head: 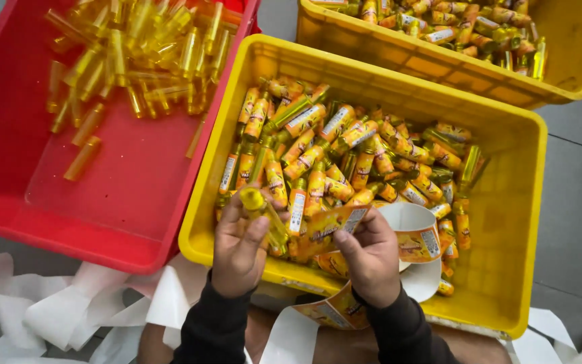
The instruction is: Manually applying adhesive labels to small yellow plastic tubes from a bin
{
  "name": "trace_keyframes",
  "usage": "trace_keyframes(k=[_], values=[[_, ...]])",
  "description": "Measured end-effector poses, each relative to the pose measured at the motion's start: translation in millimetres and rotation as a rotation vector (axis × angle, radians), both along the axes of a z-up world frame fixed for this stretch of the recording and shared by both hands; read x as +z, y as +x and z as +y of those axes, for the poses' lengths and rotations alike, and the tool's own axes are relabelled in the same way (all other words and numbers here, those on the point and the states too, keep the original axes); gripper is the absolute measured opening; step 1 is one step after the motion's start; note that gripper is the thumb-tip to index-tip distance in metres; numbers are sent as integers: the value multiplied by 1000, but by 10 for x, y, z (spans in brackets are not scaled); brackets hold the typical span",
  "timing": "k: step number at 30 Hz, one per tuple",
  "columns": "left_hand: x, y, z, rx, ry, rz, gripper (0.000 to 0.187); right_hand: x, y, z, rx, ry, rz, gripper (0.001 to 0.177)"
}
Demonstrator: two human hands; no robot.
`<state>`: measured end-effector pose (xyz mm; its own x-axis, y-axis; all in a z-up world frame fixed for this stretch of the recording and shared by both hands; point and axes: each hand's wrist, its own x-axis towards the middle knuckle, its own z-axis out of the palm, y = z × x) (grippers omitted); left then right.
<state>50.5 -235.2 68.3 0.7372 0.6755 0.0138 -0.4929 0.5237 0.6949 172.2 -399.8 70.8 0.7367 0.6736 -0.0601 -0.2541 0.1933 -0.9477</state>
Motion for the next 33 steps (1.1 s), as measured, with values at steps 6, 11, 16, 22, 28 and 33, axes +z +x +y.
trace_keyframes(k=[6, 11, 16, 22, 28, 33], values=[[58, -47, -20, -67, -103, -48, 59, 0, -27, 13, 13, -88, 12, 23], [123, -84, 28, -94, 224, 254, 72, -58, -29, 56, 2, -113, 14, 25], [35, -102, 49, -152, 158, 201, 78, -2, -99, 182, -38, 34, 37, 25], [55, -117, -3, -144, 110, 202, 60, -50, -150, 124, -136, -208, -86, 20], [104, -120, -4, -168, 272, 322, 58, 15, -141, 173, -69, -353, -167, 16], [126, -114, 7, -200, 309, 347, 60, 10, -157, 228, -48, -325, -143, 20]])
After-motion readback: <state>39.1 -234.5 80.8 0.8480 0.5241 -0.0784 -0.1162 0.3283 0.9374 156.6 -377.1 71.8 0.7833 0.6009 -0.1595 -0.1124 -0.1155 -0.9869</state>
